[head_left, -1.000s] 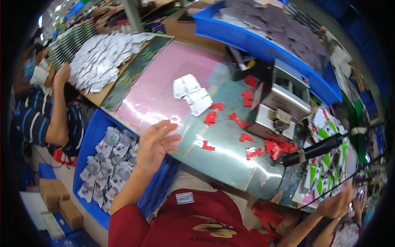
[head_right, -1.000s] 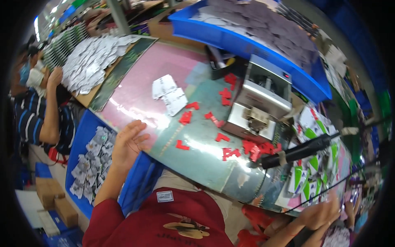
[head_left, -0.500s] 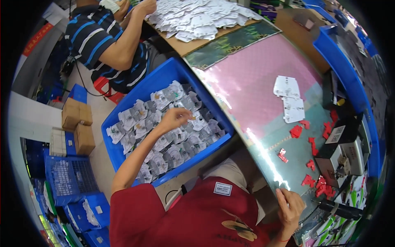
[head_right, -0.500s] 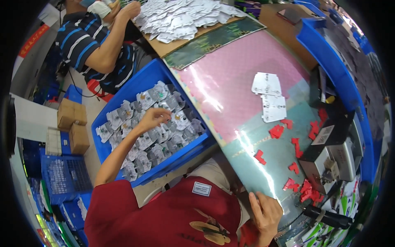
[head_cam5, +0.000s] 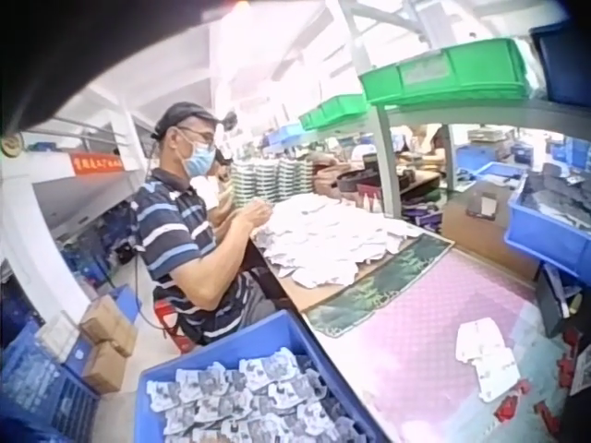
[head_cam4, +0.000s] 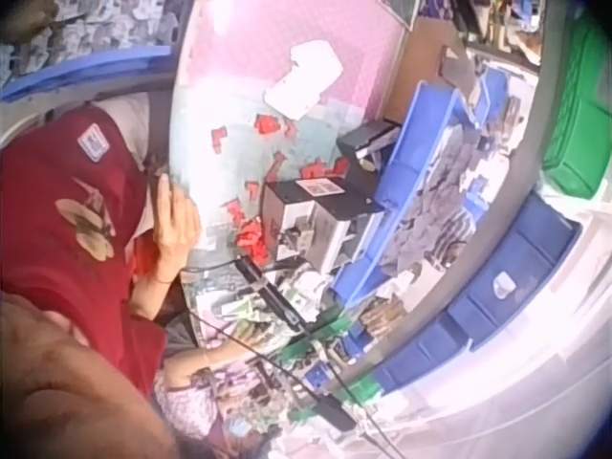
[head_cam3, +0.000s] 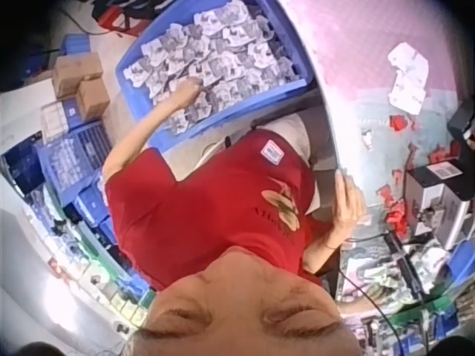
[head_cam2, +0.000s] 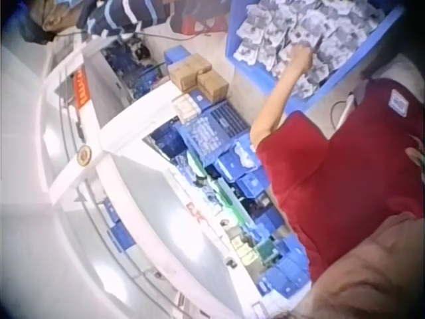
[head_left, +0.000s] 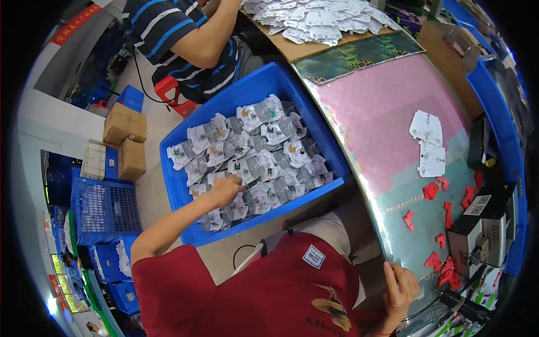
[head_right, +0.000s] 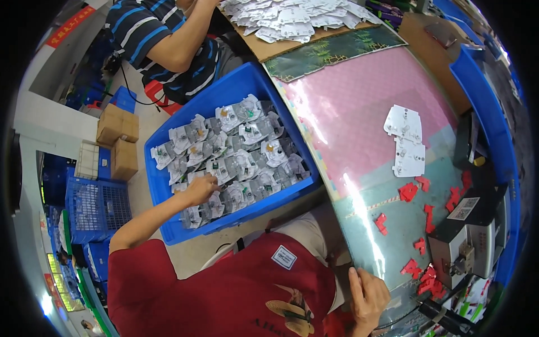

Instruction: The person assembles components by retrieving base parts from a bin, fitting plastic pieces and cover panels onto them by hand, and driving screws using an electric screwdriver.

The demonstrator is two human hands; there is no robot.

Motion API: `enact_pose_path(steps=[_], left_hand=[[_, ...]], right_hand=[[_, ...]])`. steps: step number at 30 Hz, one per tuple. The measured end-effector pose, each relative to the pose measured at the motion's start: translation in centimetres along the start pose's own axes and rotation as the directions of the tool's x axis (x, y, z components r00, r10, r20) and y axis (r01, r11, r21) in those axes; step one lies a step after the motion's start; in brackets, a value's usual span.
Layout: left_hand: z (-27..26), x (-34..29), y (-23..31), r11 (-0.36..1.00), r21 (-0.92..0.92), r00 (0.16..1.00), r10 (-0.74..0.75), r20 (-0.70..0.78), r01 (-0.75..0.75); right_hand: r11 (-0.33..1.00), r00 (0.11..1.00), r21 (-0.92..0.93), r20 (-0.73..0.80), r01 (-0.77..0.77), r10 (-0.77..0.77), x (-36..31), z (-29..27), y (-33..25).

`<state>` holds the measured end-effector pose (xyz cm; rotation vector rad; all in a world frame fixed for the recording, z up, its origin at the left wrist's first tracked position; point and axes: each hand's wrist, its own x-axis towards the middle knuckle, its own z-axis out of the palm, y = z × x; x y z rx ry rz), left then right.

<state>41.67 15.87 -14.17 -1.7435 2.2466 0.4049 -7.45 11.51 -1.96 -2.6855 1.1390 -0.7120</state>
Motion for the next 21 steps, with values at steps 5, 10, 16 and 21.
enact_pose_path(steps=[5,10,16,21], left_hand=[[0.8,-0.9,0.5,0.980,0.197,0.998,0.044,-0.036,-0.036],[1.8,-0.4,0.9,0.949,0.315,1.000,0.010,0.015,-0.014],[0.8,-0.5,-0.7,0.969,0.249,0.998,-0.013,0.060,-0.002],[-3.4,1.7,-2.1,0.995,-0.102,0.994,0.009,0.108,0.002]], right_hand=[[1.000,1.000,-0.002,-0.012,-0.006,0.006,-0.9,0.4,-0.3],[1.000,1.000,0.002,-0.018,-0.010,0.010,-1.0,0.4,-0.4],[1.000,0.998,-0.017,-0.061,-0.024,0.023,-1.3,0.5,-0.4],[0.999,0.998,0.024,-0.060,-0.027,0.028,-0.6,0.3,-0.6]])
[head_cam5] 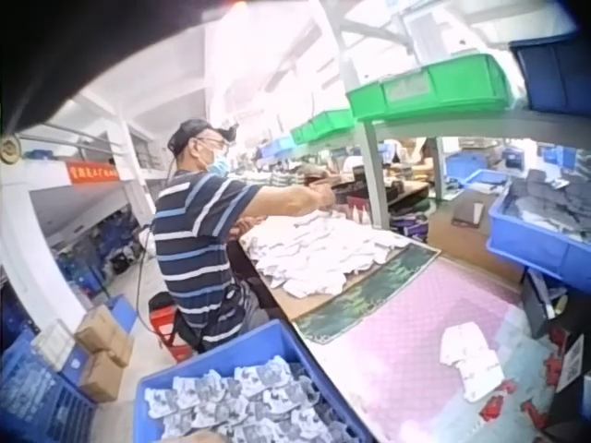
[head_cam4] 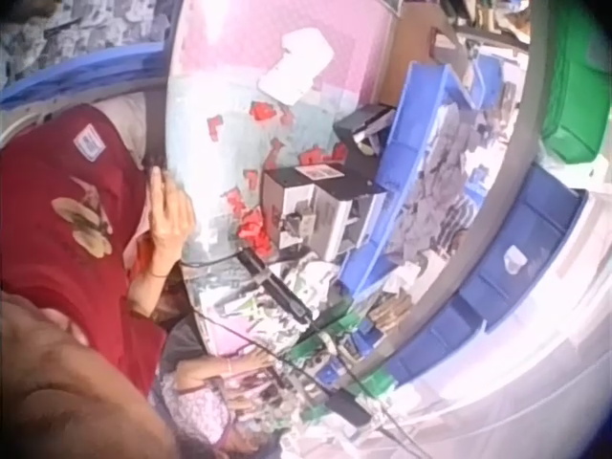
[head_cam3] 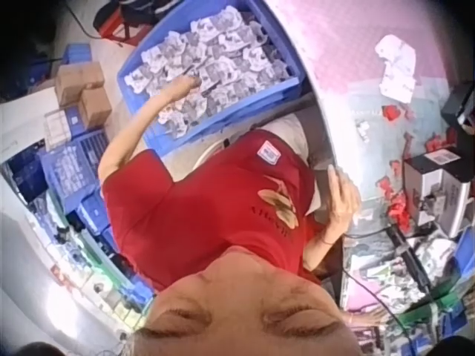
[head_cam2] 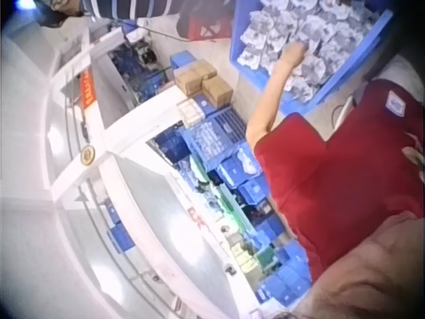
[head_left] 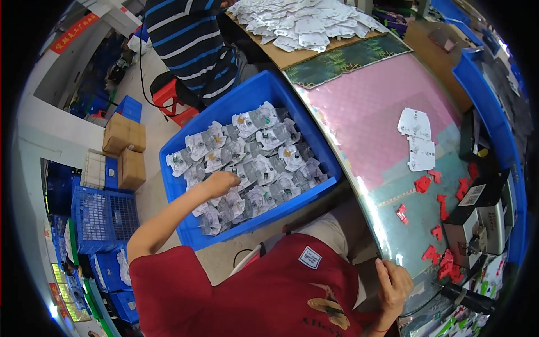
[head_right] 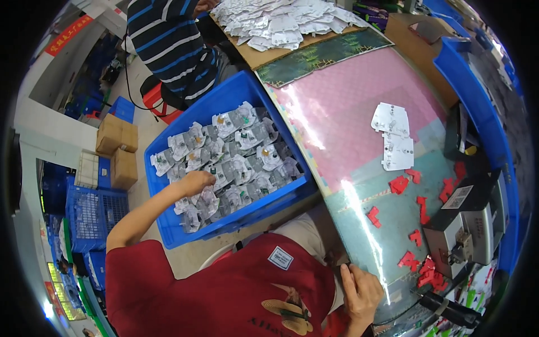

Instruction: The person assembles components by retrieving base parts from a bin, fitting plastic pieces and cover panels onto them by hand, and driving screws using an electric screwdriver.

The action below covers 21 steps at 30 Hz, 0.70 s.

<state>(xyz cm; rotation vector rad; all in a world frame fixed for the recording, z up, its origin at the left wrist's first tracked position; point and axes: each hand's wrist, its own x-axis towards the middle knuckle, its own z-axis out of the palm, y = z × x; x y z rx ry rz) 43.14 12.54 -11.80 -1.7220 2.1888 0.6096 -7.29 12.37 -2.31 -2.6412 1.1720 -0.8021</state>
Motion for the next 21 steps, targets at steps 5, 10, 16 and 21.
enact_pose_path(steps=[5,10,16,21], left_hand=[[-8.8,3.9,2.4,0.938,-0.301,0.985,0.161,-0.066,-0.173],[-16.7,7.1,11.1,0.570,-0.821,0.977,0.195,0.090,-0.038],[-17.3,10.0,22.0,0.137,-0.988,0.873,0.488,0.006,-0.070],[-14.7,11.6,29.0,-0.137,-0.963,0.789,0.606,0.103,0.231]], right_hand=[[0.999,0.999,-0.032,-0.039,-0.023,0.021,-0.8,-0.5,0.4],[0.990,0.990,-0.058,-0.062,-0.131,0.127,-1.5,-1.5,0.3],[0.976,0.957,-0.074,-0.223,-0.207,0.186,-1.8,-4.0,0.6],[0.922,0.819,0.052,-0.442,-0.384,0.366,-2.5,-6.0,0.8]])
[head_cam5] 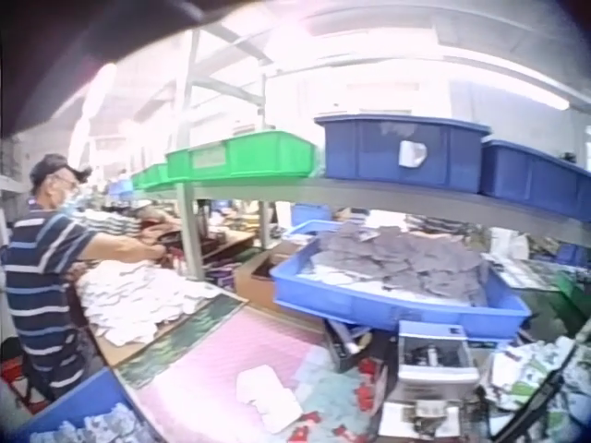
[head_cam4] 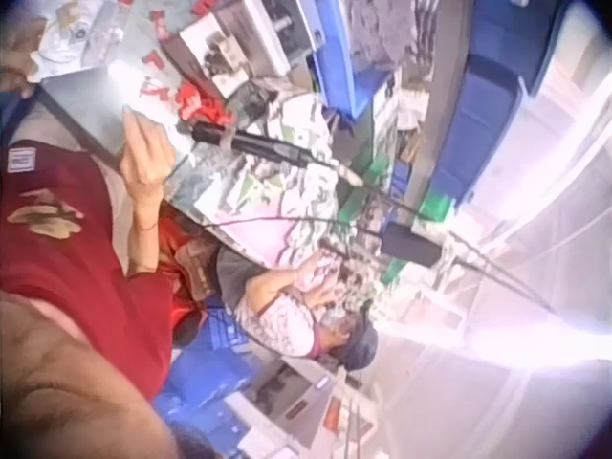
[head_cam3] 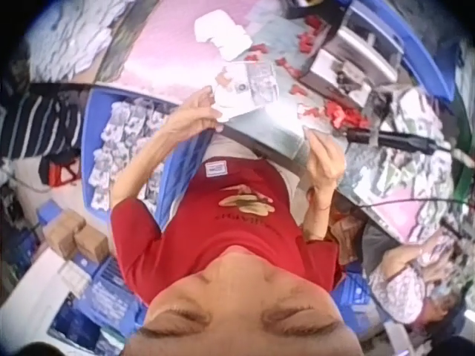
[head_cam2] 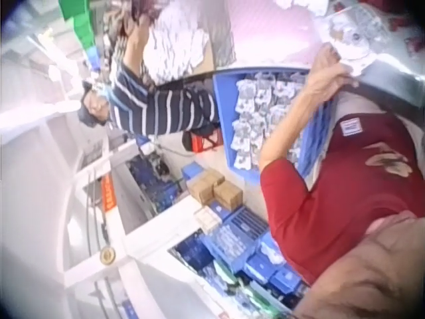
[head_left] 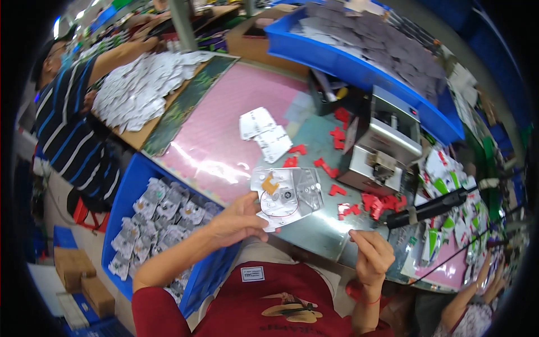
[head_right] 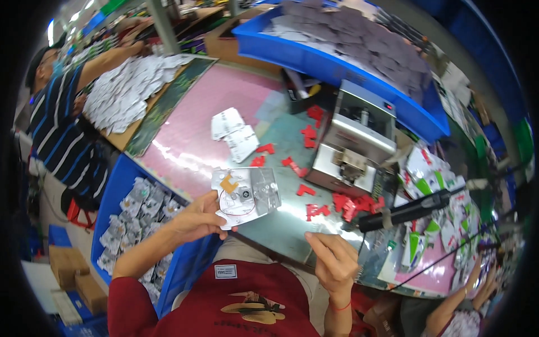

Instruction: The person assembles components by retrieving base parts from a bin, fitting plastic pieces and cover panels onto them by hand, and driving screws using an electric screwdriver.

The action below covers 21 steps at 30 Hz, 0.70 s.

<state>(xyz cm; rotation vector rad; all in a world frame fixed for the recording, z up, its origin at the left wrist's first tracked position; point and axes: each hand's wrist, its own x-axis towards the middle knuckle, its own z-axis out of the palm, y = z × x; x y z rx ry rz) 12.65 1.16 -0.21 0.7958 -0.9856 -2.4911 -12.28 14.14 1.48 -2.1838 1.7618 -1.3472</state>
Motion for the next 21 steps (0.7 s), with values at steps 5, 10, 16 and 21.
enact_pose_path(steps=[5,10,16,21], left_hand=[[3.1,4.2,-4.1,0.977,-0.211,1.000,0.019,-0.010,-0.020],[7.0,6.1,-5.4,0.970,-0.201,0.990,0.141,0.010,-0.136],[8.8,6.3,-7.6,0.927,0.008,0.924,0.375,-0.078,-0.376],[9.9,6.2,-8.5,0.866,0.123,0.850,0.499,-0.171,-0.484]], right_hand=[[0.996,0.992,0.037,-0.096,-0.083,0.086,1.2,-1.0,-0.5],[0.998,0.998,0.001,-0.040,-0.057,0.057,3.1,-1.3,-2.0],[0.974,0.997,-0.224,0.060,-0.042,0.056,4.0,0.0,-2.9],[0.949,0.997,-0.311,0.073,0.044,-0.022,3.3,1.4,-2.0]])
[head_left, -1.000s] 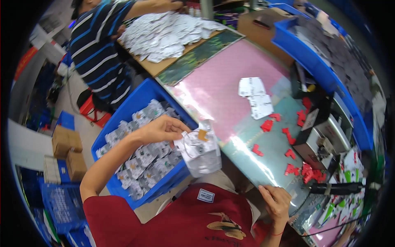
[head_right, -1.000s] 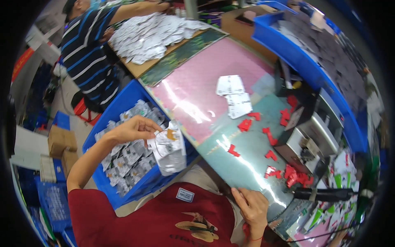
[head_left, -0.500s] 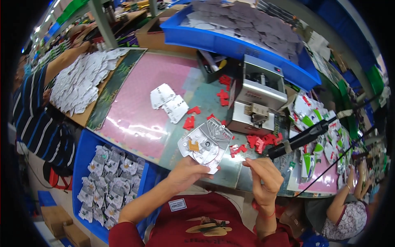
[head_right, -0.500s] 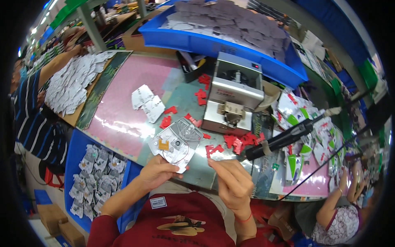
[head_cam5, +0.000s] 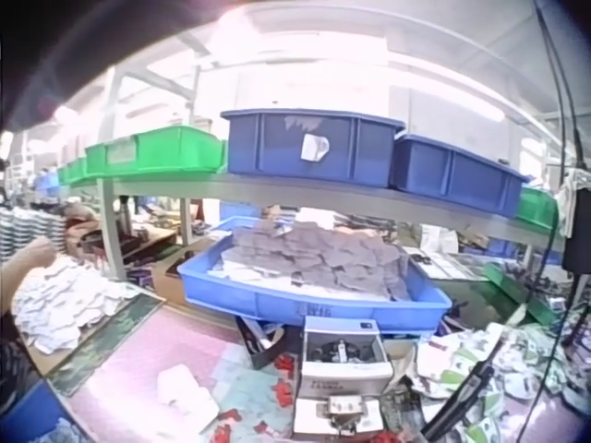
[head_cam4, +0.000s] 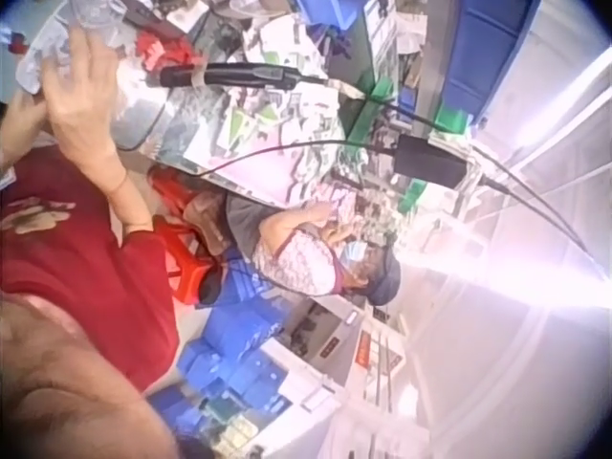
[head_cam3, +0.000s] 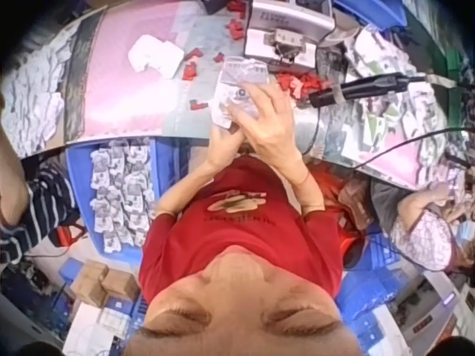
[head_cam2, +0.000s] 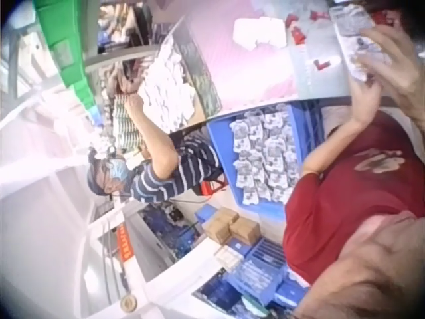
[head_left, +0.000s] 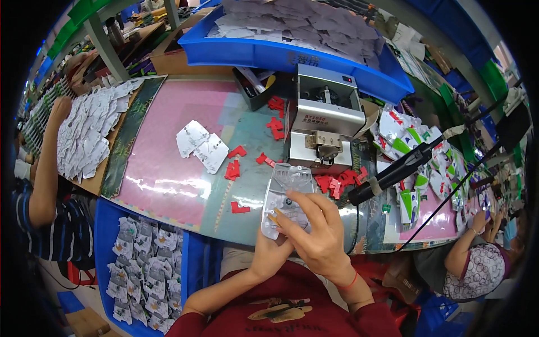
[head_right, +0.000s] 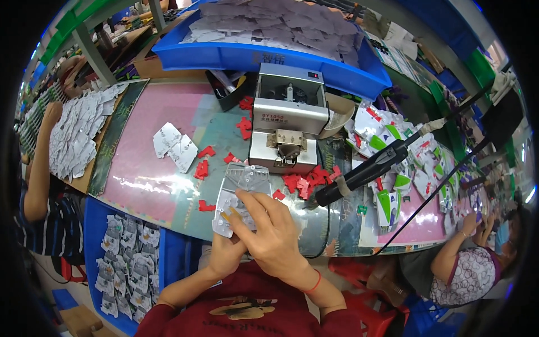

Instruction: The person assembles components by retrieving base parts from a bin, fitting plastic pieces and cover panels onto them by hand, and driving screws using an electric screwdriver.

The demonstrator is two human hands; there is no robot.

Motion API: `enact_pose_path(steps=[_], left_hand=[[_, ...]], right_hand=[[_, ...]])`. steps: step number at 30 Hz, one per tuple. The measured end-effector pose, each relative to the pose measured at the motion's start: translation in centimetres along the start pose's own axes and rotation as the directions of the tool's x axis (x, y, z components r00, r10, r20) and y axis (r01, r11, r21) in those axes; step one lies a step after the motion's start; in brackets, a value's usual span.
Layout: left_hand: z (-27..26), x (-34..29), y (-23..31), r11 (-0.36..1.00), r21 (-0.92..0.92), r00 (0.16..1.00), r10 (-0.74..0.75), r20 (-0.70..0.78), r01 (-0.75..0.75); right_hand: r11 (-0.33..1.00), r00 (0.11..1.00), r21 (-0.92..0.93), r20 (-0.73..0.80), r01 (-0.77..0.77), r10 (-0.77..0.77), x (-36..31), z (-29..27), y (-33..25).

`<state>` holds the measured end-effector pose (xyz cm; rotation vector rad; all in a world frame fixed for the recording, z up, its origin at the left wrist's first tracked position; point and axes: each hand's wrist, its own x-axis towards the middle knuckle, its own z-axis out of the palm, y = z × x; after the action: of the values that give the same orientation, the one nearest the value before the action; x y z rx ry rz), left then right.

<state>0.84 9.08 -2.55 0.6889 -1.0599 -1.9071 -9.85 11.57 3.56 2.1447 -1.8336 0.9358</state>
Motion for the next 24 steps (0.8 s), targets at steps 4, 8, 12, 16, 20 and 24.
enact_pose_path(steps=[4,8,12,16,20,24], left_hand=[[0.0,-0.6,0.1,0.999,-0.001,0.999,-0.052,-0.010,0.052],[-1.1,-1.8,-1.1,0.999,-0.049,1.000,-0.008,-0.018,0.007],[-1.2,-1.9,0.5,0.877,-0.416,0.970,-0.233,0.072,0.241],[-0.7,-2.1,1.7,0.861,-0.375,0.932,-0.362,0.020,0.343],[-0.1,-1.7,2.0,0.915,-0.275,0.947,-0.318,-0.040,0.295],[-0.2,-1.5,2.0,0.957,-0.155,0.965,-0.255,-0.062,0.244]], right_hand=[[0.998,0.993,0.018,-0.098,0.068,-0.065,-1.4,0.0,-0.4],[0.953,0.950,0.160,-0.222,0.258,-0.219,-2.8,0.3,0.0],[0.886,0.933,0.314,-0.228,0.342,-0.279,-4.1,0.9,0.6],[0.880,0.945,0.352,-0.198,0.318,-0.262,-4.4,0.6,0.8],[0.880,0.941,0.340,-0.190,0.332,-0.282,-4.4,0.5,1.0],[0.868,0.932,0.347,-0.200,0.355,-0.302,-4.6,0.7,1.3]])
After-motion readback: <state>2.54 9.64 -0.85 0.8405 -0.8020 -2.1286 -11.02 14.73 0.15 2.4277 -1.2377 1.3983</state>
